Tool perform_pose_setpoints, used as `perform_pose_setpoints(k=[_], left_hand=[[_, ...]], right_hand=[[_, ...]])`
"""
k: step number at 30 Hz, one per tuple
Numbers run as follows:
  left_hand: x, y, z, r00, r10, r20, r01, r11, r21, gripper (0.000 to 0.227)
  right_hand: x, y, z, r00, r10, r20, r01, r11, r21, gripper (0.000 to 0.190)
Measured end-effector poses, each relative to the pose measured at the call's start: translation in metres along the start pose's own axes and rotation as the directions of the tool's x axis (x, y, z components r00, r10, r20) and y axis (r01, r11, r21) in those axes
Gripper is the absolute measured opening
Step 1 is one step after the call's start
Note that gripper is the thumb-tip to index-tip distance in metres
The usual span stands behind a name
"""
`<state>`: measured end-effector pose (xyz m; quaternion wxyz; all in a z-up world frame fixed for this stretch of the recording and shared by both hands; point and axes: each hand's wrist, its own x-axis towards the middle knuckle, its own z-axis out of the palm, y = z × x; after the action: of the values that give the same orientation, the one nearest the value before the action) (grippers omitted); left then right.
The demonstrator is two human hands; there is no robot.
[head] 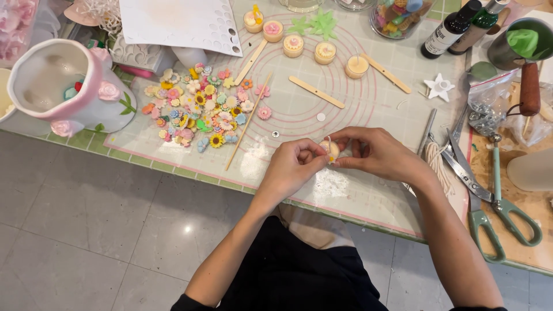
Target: Decorating small candle bases with miniature wax ornaments and floral designs.
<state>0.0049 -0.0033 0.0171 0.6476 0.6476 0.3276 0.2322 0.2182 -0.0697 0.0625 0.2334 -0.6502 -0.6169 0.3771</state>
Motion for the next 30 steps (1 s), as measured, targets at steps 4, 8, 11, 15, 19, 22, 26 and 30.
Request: perform_pose_setpoints(k=[4,8,11,15,19,22,26,30], left_hand=[[0.001,-0.002,0.0,1.0,-0.005,-0.005,0.005,1.0,0.016,0.014],[-0.002,-0.006,-0.011,0.999,0.032,0.001,-0.032,0.999,-0.036,0.014],[-0.011,-0.002,-0.036,0.996,0.005,-0.091,-0.005,1.0,-0.003,0.014],[-0.028,-0.012,-0.093,0.965,0.097,-0.242,-0.077,0.993,0.09,0.011],[-0.039,0.0,-0.15,0.813,0.146,-0.564,0.003,0.967,0.256,0.011],[-0.035,0.011,-0.177,0.712,0.152,-0.686,0.098,0.945,0.312,0.013],[-0.025,0.008,-0.194,0.583,0.389,-0.713,0.212,0.774,0.596,0.017],[-0.037,0.029,-0.173,0.649,0.34,-0.681,0.198,0.789,0.582,0.023]], right_hand=[[-0.001,-0.001,0.0,1.0,-0.015,-0.003,0.015,1.0,-0.014,0.052],[0.001,-0.001,0.0,1.0,-0.008,0.01,0.008,1.0,-0.02,0.051],[0.001,-0.003,0.003,1.0,0.021,0.01,-0.021,1.0,-0.016,0.049],[0.001,-0.01,0.001,1.0,-0.022,-0.004,0.022,1.0,-0.017,0.047],[0.001,-0.01,0.003,1.0,0.031,-0.002,-0.031,1.0,-0.001,0.046],[0.001,-0.007,0.003,0.999,0.051,-0.006,-0.051,0.999,-0.006,0.046],[0.001,-0.004,0.004,0.999,0.044,-0.026,-0.045,0.999,-0.026,0.045],[0.002,-0.008,0.005,0.996,0.092,-0.014,-0.092,0.996,-0.013,0.045]])
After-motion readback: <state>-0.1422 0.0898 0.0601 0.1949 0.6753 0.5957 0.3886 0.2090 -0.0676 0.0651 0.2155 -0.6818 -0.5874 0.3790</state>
